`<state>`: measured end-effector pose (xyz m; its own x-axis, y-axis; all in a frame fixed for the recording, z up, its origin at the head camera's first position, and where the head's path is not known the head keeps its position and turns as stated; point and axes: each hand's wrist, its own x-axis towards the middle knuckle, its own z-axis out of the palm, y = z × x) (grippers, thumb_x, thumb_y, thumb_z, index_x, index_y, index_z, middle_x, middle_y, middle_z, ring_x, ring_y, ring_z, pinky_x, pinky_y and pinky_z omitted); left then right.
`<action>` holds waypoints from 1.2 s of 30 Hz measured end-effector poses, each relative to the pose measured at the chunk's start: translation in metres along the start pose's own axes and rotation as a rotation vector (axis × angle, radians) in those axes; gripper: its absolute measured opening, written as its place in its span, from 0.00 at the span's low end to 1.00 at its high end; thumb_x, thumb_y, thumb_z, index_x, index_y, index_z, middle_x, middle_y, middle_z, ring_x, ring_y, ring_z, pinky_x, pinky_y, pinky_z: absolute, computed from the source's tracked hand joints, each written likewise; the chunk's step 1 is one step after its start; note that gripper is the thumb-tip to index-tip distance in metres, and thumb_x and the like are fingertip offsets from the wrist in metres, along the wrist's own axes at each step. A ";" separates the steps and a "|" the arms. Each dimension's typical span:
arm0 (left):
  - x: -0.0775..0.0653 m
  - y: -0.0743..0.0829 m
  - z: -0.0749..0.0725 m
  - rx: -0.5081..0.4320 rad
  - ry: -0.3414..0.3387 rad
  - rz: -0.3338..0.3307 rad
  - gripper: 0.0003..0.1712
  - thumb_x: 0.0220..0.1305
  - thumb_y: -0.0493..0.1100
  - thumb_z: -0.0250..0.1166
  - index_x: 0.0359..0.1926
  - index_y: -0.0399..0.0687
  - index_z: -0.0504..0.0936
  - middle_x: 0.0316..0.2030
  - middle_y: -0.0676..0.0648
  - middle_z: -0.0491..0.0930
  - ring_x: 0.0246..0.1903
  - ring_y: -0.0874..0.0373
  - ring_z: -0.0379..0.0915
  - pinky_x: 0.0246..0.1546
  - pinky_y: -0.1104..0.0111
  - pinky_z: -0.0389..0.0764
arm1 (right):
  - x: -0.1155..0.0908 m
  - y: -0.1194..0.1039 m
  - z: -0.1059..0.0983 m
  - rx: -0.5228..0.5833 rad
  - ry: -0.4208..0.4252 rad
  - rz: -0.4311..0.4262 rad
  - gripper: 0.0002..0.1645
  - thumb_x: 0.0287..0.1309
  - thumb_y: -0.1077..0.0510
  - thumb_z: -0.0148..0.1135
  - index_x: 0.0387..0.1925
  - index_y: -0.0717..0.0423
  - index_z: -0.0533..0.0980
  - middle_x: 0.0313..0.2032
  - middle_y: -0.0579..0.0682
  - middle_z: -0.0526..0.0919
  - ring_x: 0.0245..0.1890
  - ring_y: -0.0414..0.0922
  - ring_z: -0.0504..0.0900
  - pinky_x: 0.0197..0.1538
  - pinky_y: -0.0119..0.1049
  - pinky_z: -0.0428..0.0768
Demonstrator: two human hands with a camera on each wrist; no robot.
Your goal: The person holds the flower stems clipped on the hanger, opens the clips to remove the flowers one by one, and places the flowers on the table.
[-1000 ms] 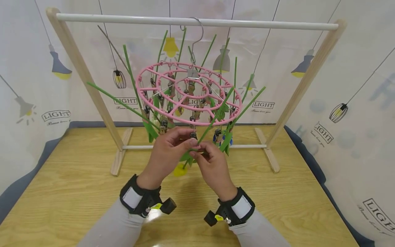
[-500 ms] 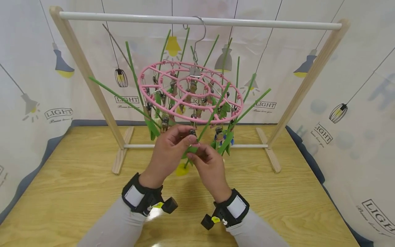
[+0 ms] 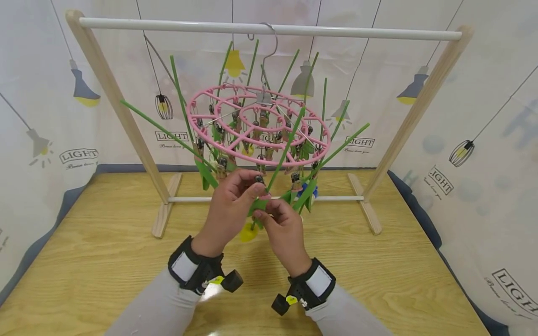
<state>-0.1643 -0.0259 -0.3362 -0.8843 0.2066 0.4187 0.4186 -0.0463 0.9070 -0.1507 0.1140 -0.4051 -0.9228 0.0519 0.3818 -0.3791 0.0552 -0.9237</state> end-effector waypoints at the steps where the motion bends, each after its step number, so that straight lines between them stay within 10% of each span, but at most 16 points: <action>1: 0.000 0.000 0.000 0.000 0.002 0.002 0.12 0.76 0.36 0.61 0.56 0.37 0.79 0.45 0.38 0.81 0.44 0.46 0.86 0.43 0.67 0.86 | 0.000 0.000 0.000 -0.001 -0.002 -0.002 0.05 0.65 0.70 0.67 0.38 0.69 0.77 0.28 0.44 0.76 0.24 0.35 0.71 0.29 0.27 0.72; 21: 0.002 -0.001 -0.003 0.000 -0.006 0.020 0.12 0.74 0.35 0.63 0.53 0.34 0.78 0.46 0.37 0.83 0.47 0.45 0.85 0.44 0.69 0.85 | -0.001 0.004 -0.002 0.004 -0.034 0.035 0.06 0.68 0.67 0.66 0.39 0.67 0.76 0.29 0.49 0.75 0.25 0.37 0.71 0.30 0.28 0.72; 36: 0.003 0.000 -0.003 -0.081 0.035 -0.039 0.16 0.76 0.39 0.62 0.61 0.40 0.78 0.47 0.37 0.83 0.49 0.41 0.84 0.55 0.48 0.85 | -0.008 -0.001 -0.015 0.050 -0.059 0.069 0.09 0.71 0.65 0.63 0.48 0.67 0.77 0.38 0.45 0.86 0.39 0.41 0.88 0.46 0.34 0.88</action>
<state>-0.1675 -0.0282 -0.3351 -0.9069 0.1758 0.3830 0.3668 -0.1180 0.9228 -0.1415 0.1284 -0.4064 -0.9487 -0.0052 0.3161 -0.3161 0.0036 -0.9487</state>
